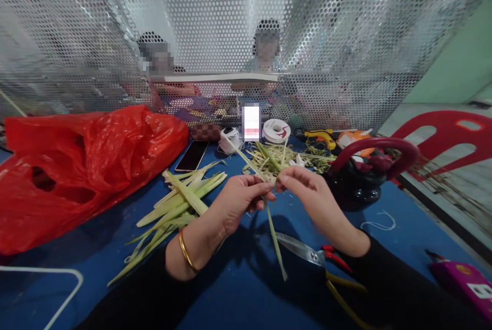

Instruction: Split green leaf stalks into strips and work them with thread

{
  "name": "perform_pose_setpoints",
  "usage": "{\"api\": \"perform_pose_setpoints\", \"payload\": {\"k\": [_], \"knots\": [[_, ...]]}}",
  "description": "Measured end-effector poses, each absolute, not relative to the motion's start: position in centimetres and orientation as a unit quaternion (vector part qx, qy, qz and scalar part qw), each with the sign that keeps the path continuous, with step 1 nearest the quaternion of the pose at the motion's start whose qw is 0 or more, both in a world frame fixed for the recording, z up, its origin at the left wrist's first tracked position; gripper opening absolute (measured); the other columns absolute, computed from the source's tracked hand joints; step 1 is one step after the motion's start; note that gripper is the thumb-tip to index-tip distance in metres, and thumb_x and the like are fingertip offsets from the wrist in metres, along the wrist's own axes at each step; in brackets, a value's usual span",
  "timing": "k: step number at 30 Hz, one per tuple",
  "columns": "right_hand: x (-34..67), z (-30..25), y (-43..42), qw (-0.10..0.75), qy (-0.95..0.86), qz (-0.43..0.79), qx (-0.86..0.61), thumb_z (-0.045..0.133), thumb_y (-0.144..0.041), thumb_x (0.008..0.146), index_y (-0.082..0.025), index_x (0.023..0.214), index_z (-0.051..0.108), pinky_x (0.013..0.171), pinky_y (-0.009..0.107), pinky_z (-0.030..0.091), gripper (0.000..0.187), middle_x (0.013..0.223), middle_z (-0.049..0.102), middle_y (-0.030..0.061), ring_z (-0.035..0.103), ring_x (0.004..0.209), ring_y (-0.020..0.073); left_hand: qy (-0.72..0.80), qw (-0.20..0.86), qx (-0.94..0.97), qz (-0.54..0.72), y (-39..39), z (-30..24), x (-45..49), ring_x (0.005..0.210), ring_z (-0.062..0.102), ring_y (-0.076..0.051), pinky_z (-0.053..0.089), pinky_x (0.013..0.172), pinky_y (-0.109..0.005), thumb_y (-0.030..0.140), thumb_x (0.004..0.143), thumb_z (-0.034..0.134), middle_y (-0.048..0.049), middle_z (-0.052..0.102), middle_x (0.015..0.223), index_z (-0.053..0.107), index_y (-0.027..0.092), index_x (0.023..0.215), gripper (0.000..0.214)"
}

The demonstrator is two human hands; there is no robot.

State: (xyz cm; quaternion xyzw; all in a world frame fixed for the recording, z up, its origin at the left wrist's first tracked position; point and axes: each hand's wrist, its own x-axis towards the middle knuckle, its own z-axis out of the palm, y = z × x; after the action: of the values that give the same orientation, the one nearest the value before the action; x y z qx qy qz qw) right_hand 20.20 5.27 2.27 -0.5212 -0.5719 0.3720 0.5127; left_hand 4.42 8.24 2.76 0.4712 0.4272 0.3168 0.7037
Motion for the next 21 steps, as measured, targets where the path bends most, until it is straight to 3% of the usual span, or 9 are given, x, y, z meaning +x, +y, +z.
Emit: {"api": "perform_pose_setpoints", "payload": {"k": [4, 7, 10, 21], "knots": [[20.8, 2.6, 5.6, 0.499, -0.637, 0.263, -0.525, 0.064, -0.032, 0.076, -0.019, 0.079, 0.069, 0.077, 0.034, 0.044, 0.015, 0.083, 0.067, 0.0045, 0.059, 0.082, 0.0198, 0.420, 0.707, 0.514, 0.243, 7.8, 2.5, 4.6, 0.042, 0.048, -0.003, 0.028, 0.041, -0.017, 0.025, 0.073, 0.069, -0.0020, 0.067, 0.063, 0.065, 0.013, 0.070, 0.013], [20.7, 2.4, 5.7, 0.454, -0.630, 0.372, -0.509, 0.066, -0.031, 0.074, -0.019, 0.068, 0.067, 0.066, 0.030, 0.044, 0.014, 0.067, 0.063, 0.0004, 0.057, 0.067, 0.0160, 0.400, 0.723, 0.523, 0.211, 7.6, 2.1, 4.7, 0.043, 0.051, -0.004, 0.029, 0.041, -0.018, 0.025, 0.073, 0.067, -0.0033, 0.069, 0.065, 0.066, 0.013, 0.071, 0.013], [20.3, 2.1, 5.6, 0.475, -0.571, 0.442, -0.503, 0.067, -0.031, 0.072, -0.019, 0.063, 0.062, 0.056, 0.026, 0.041, 0.016, 0.059, 0.057, -0.0030, 0.051, 0.057, 0.0119, 0.398, 0.735, 0.509, 0.205, 7.6, 1.7, 4.7, 0.043, 0.050, -0.004, 0.031, 0.041, -0.017, 0.030, 0.074, 0.067, -0.0034, 0.069, 0.067, 0.067, 0.013, 0.073, 0.017], [19.4, 1.2, 5.1, 0.510, -0.572, 0.354, -0.536, 0.063, -0.026, 0.073, -0.018, 0.061, 0.059, 0.050, 0.024, 0.037, 0.015, 0.058, 0.054, -0.0024, 0.046, 0.054, 0.0112, 0.392, 0.746, 0.513, 0.161, 7.6, 1.9, 4.5, 0.045, 0.052, -0.006, 0.034, 0.042, -0.018, 0.024, 0.071, 0.068, -0.0028, 0.068, 0.064, 0.068, 0.014, 0.066, 0.012]]}}
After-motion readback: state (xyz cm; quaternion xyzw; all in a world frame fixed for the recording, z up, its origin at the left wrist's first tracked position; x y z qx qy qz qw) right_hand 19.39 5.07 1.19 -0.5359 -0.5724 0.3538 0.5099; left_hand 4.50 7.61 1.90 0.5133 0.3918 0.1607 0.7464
